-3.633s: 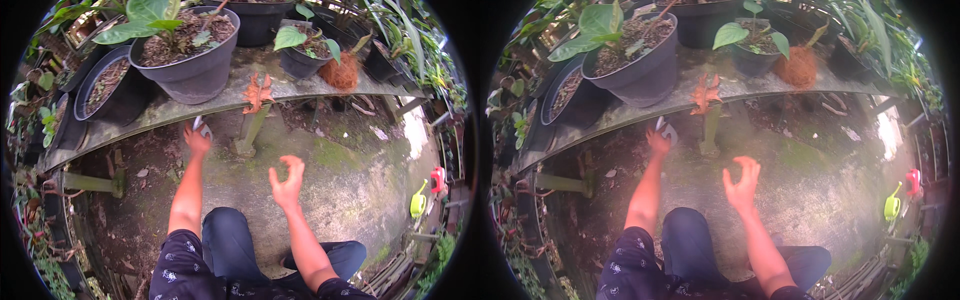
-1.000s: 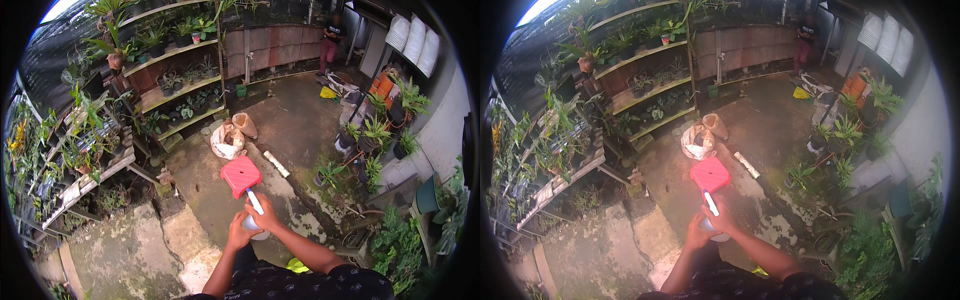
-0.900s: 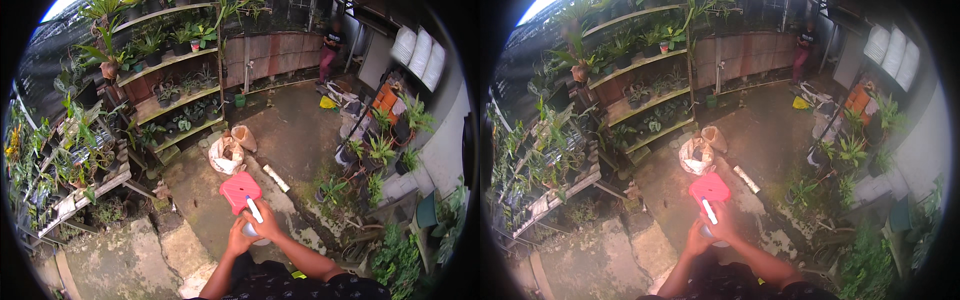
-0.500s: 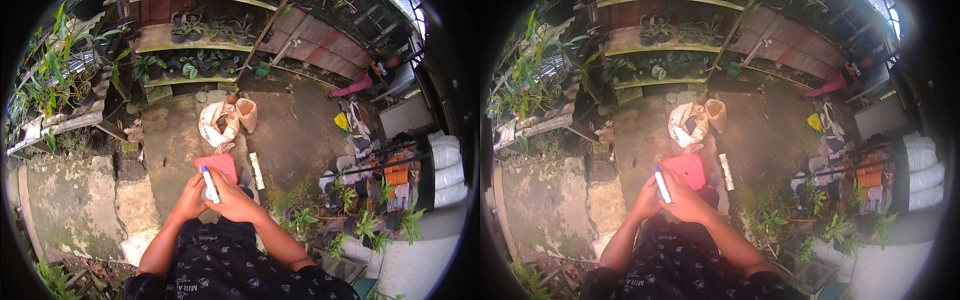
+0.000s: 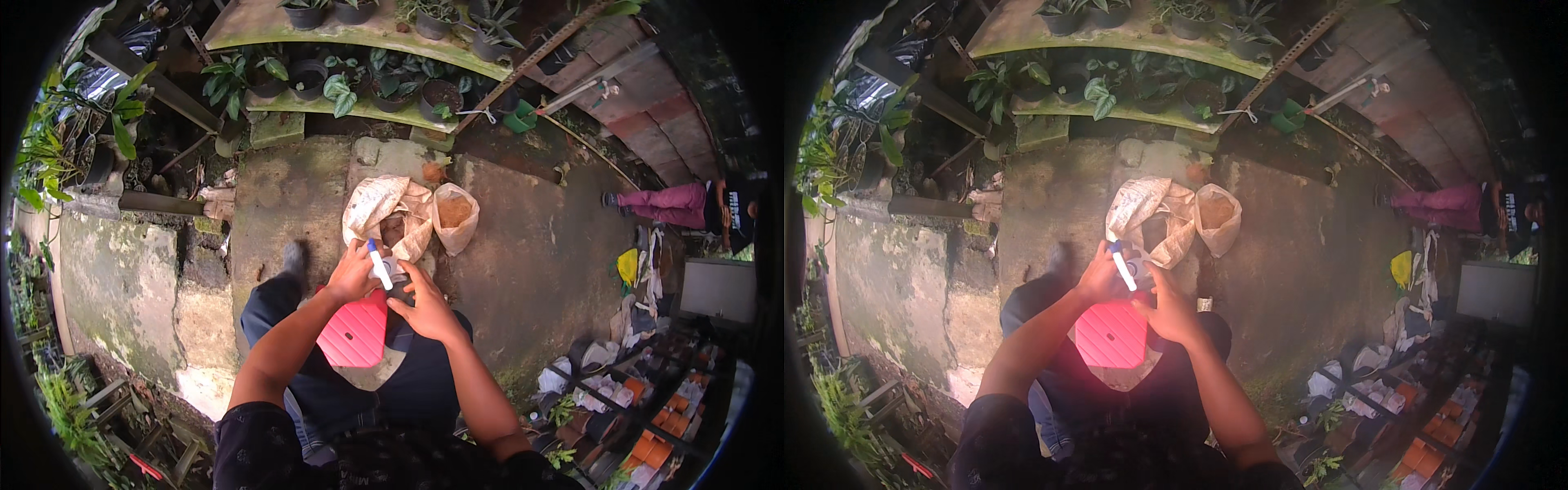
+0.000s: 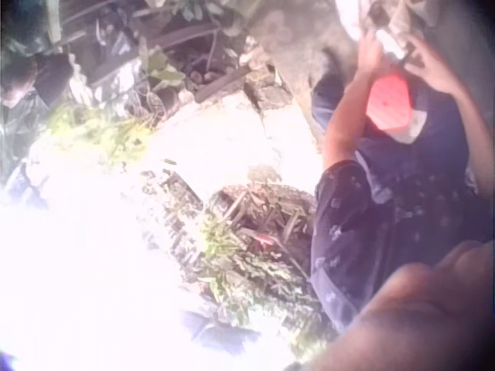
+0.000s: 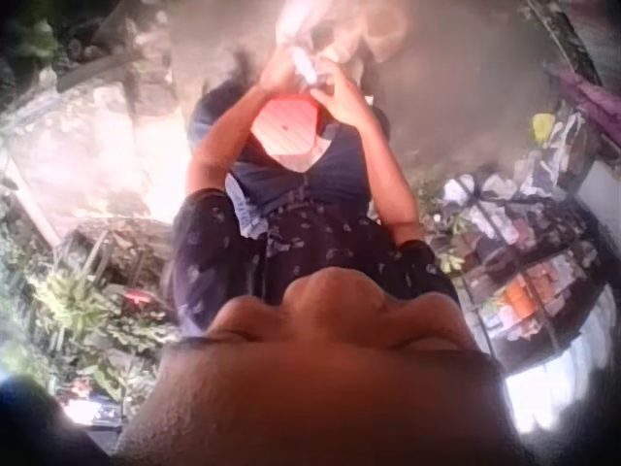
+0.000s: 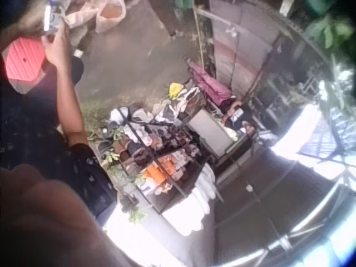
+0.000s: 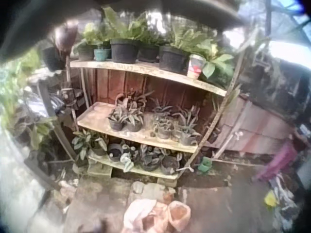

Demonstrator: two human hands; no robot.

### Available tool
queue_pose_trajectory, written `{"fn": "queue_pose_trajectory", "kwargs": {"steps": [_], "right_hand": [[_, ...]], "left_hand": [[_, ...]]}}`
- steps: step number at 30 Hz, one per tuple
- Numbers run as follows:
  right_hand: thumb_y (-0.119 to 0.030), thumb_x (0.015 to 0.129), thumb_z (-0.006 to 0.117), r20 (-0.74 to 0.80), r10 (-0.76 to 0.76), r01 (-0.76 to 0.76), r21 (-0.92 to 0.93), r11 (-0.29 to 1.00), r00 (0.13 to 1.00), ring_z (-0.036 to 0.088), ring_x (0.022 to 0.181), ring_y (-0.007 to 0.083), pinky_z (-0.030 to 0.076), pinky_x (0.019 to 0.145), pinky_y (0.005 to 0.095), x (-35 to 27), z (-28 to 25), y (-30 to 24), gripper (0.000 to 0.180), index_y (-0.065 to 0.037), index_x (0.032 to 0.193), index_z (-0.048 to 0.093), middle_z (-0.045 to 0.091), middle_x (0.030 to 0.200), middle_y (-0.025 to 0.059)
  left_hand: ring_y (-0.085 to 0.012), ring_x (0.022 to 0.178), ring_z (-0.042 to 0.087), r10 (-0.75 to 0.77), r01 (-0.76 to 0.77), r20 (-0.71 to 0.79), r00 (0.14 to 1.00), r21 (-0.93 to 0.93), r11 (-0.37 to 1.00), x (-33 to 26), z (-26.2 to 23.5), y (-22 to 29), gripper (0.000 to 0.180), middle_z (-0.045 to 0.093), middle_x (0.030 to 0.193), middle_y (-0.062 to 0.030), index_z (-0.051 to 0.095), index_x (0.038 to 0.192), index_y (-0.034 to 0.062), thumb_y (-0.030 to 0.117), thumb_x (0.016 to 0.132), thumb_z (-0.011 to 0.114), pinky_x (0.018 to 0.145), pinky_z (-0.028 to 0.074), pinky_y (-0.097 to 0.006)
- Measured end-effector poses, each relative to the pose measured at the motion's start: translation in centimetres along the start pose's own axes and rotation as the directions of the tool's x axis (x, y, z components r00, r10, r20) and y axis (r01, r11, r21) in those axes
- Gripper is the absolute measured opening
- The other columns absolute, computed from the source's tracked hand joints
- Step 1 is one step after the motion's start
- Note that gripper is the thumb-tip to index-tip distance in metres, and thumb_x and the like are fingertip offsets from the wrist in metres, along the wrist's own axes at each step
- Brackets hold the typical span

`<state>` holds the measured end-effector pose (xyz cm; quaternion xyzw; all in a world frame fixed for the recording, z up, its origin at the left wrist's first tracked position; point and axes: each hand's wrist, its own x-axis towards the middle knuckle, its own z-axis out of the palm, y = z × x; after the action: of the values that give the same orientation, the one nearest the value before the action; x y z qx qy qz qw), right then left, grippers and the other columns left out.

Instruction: The person sits on the ground and prepares a small plant for potting by wrapping its roots in a fibrous material. They then spray the wrapped root ball with water from a spray bottle. Another person is visible in the background watering plants.

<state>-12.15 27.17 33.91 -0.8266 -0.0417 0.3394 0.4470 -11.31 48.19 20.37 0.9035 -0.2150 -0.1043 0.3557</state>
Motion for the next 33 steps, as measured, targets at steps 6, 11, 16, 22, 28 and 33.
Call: {"fn": "queue_pose_trajectory", "kwargs": {"steps": [6,11,16,22,28,33], "right_hand": [[-0.018,0.09,0.079,-0.15,-0.064,0.04,-0.16,0.986,0.987,0.065,0.113,0.03,0.052,0.097,0.0423,17.3,-1.5,13.0,0.071,-0.01,0.152,0.044,0.056,0.14,0.0189],[-0.02,0.094,0.077,-0.273,-0.001,0.056,0.195,0.979,0.962,0.064,0.106,0.0204,0.054,0.089,0.037,28.0,0.2,23.3,0.061,-0.01,0.148,0.05,0.061,0.131,0.0138],[-0.021,0.096,0.075,-0.288,-0.006,0.092,0.287,0.953,0.958,0.067,0.1,0.0195,0.055,0.087,0.0348,32.6,3.1,27.7,0.054,-0.008,0.144,0.054,0.07,0.12,0.0109],[-0.03,0.095,0.075,-0.29,0.001,0.021,0.071,0.997,0.957,0.069,0.108,0.029,0.054,0.092,0.04,35.0,6.0,25.4,0.053,-0.005,0.138,0.057,0.073,0.117,0.0153],[-0.031,0.092,0.077,-0.351,0.015,-0.033,-0.044,0.998,0.936,0.069,0.113,0.0335,0.053,0.096,0.0408,32.6,7.1,24.8,0.049,-0.005,0.13,0.064,0.072,0.12,0.0171],[-0.021,0.091,0.07,-0.515,0.237,-0.386,-0.202,0.9,0.824,0.067,0.118,0.036,0.053,0.1,0.0455,37.6,10.0,30.8,0.038,-0.003,0.125,0.069,0.071,0.123,0.0203]], "left_hand": [[-0.044,0.13,0.047,-0.292,0.312,-0.256,0.921,0.04,0.949,12.2,6.5,-15.6,0.065,0.058,0.139,-0.0103,0.06,0.133,0.014,0.019,0.074,0.087,0.109,0.045,-0.053],[-0.0406,0.125,0.052,-0.392,0.466,-0.524,0.756,0.009,0.885,17.0,11.4,-31.0,0.063,0.062,0.133,-0.0094,0.061,0.129,0.009,0.019,0.073,0.088,0.103,0.049,-0.05],[-0.0387,0.127,0.053,-0.618,0.657,-0.415,0.668,-0.063,0.752,16.6,15.8,-38.7,0.055,0.063,0.133,-0.0075,0.06,0.131,0.0091,0.024,0.083,0.083,0.104,0.052,-0.047],[-0.0354,0.14,0.046,-0.531,0.608,-0.417,0.737,0.068,0.791,17.7,16.9,-39.2,0.073,0.052,0.152,-0.0143,0.043,0.155,0.0147,0.041,0.094,0.071,0.113,0.043,-0.05],[-0.041,0.135,0.049,-0.792,0.786,-0.413,0.449,-0.239,0.57,19.9,15.6,-36.5,0.074,0.053,0.146,-0.0157,0.045,0.148,0.0072,0.043,0.09,0.073,0.109,0.044,-0.053],[-0.0416,0.099,0.063,-0.097,0.148,-0.587,0.804,0.04,0.988,15.6,22.7,-28.2,0.024,0.063,0.105,-0.0186,0.057,0.106,0.0042,0.006,0.084,0.066,0.085,0.049,-0.054]]}}
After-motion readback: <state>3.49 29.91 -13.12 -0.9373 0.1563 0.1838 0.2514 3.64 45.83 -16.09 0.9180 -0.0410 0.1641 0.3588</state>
